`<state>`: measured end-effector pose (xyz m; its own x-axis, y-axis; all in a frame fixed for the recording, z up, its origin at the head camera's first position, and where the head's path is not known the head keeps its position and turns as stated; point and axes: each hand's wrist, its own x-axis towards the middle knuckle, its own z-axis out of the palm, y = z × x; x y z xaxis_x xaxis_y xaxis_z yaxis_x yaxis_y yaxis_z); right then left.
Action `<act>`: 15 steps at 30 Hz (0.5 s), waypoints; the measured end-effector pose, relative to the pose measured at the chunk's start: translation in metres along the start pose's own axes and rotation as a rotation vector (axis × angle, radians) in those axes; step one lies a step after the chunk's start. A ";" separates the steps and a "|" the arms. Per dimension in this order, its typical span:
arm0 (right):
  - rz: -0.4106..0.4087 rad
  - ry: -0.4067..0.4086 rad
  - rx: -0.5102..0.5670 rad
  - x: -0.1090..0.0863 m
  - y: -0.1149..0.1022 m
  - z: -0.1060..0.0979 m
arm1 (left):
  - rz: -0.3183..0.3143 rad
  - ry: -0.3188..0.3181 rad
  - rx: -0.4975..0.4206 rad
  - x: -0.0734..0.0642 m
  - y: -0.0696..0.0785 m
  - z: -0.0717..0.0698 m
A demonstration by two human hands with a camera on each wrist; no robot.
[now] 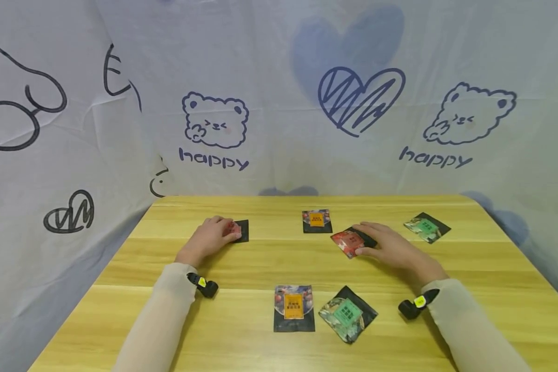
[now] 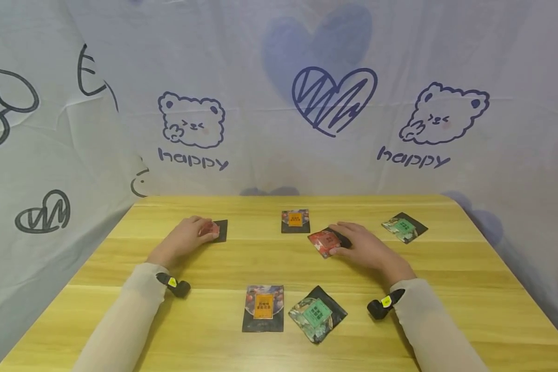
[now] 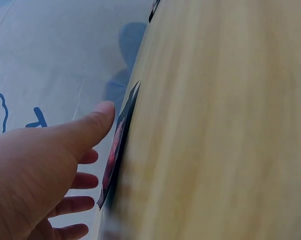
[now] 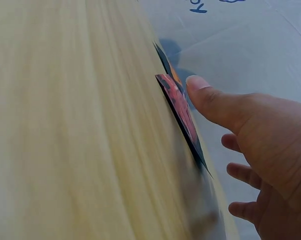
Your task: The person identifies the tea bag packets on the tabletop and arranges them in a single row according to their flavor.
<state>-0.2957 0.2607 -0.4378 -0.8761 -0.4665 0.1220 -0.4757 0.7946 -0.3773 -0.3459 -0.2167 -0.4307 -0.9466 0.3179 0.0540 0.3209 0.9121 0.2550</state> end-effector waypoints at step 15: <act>-0.042 -0.037 -0.017 0.009 -0.002 0.011 | -0.093 -0.039 0.121 0.008 0.016 0.001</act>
<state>-0.3015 0.2504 -0.4456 -0.8518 -0.5135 0.1036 -0.5137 0.7802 -0.3569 -0.3479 -0.1994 -0.4273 -0.9713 0.2377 -0.0023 0.2351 0.9620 0.1391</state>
